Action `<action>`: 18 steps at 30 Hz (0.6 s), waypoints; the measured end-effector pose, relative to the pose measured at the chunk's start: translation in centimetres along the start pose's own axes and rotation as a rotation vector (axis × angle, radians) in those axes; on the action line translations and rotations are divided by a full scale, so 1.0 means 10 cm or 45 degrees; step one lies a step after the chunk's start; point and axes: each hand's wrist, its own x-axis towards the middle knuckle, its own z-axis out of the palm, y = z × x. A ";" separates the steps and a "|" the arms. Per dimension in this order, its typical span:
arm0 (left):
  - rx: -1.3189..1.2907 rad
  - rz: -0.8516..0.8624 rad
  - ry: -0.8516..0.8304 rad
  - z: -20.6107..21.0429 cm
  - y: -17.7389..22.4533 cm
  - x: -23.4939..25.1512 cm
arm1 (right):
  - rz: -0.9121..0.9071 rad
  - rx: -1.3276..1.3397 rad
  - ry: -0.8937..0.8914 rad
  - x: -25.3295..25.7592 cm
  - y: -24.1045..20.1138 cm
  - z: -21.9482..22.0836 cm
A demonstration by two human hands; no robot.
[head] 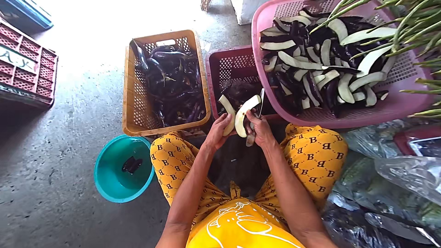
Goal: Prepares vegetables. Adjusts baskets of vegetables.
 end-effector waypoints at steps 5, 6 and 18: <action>0.074 0.072 0.094 -0.01 -0.07 0.03 | -0.010 -0.082 0.042 -0.01 0.03 0.02; 0.081 0.077 0.154 -0.01 -0.07 0.04 | -0.016 -0.221 0.091 -0.02 0.03 0.02; 0.335 0.087 0.457 -0.08 -0.24 0.06 | -0.233 -1.590 0.139 -0.61 0.14 0.08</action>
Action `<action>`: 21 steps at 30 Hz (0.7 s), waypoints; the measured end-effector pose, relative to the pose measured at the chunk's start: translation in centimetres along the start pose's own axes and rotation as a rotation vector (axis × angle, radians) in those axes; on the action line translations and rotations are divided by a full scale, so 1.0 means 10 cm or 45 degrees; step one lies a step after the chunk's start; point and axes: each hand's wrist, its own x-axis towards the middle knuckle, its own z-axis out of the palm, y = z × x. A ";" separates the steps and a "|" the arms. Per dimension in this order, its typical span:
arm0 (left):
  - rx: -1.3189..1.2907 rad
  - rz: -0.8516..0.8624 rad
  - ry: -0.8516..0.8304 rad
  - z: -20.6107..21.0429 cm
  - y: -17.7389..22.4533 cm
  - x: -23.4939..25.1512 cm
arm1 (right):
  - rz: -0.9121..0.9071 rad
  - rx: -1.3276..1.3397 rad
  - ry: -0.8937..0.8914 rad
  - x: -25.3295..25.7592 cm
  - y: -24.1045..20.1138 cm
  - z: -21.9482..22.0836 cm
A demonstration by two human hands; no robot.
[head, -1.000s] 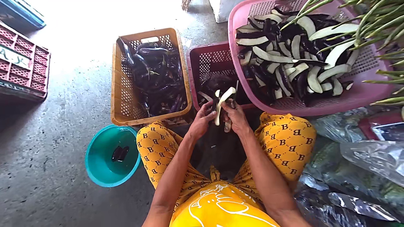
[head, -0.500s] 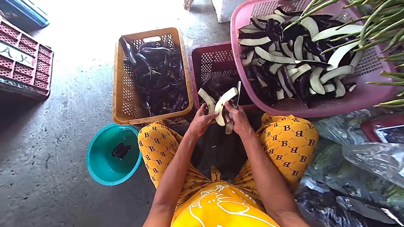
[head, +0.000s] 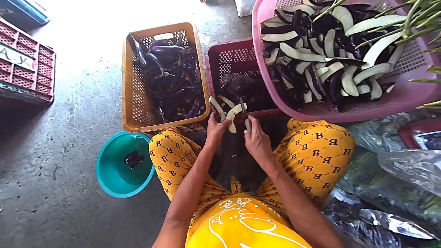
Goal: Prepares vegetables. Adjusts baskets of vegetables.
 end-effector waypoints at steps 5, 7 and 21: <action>0.192 0.034 0.063 -0.02 0.00 -0.03 | -0.199 -0.193 0.086 -0.20 0.10 0.12; 0.234 0.042 0.083 -0.04 -0.02 -0.02 | -0.278 -0.209 0.120 -0.22 0.15 0.17; 0.225 -0.018 0.093 -0.05 -0.04 -0.02 | -0.264 -0.399 -0.045 -0.13 0.05 0.10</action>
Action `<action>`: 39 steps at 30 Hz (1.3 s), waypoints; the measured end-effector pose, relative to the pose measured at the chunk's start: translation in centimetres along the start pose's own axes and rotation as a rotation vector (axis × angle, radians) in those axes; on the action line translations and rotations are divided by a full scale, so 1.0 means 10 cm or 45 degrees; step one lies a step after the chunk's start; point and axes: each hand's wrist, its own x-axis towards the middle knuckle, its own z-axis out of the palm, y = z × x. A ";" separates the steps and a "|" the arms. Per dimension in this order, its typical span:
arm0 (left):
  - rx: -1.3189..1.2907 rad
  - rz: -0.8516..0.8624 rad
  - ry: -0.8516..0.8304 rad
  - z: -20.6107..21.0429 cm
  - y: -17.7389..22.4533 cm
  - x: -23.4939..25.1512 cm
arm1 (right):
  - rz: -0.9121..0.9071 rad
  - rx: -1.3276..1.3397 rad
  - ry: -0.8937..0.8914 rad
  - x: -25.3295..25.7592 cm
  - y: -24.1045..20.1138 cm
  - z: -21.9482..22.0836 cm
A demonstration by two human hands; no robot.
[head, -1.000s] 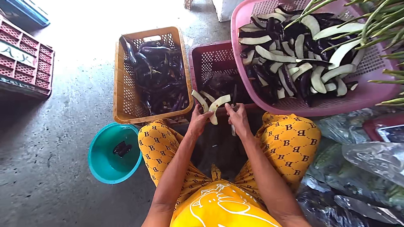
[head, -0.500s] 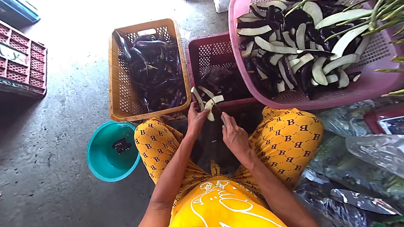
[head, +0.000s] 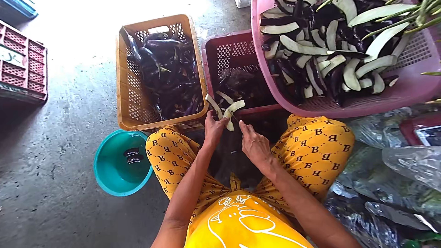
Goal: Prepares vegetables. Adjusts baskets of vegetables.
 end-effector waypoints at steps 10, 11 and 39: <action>0.008 0.031 0.036 0.02 -0.05 0.02 | 0.081 0.167 -0.217 0.45 -0.10 -0.07; -0.027 0.032 0.046 0.03 -0.05 0.02 | 0.080 0.175 -0.226 0.50 -0.11 -0.07; -0.586 -0.201 -0.366 -0.06 0.22 -0.10 | 0.528 1.564 0.012 0.61 0.07 -0.08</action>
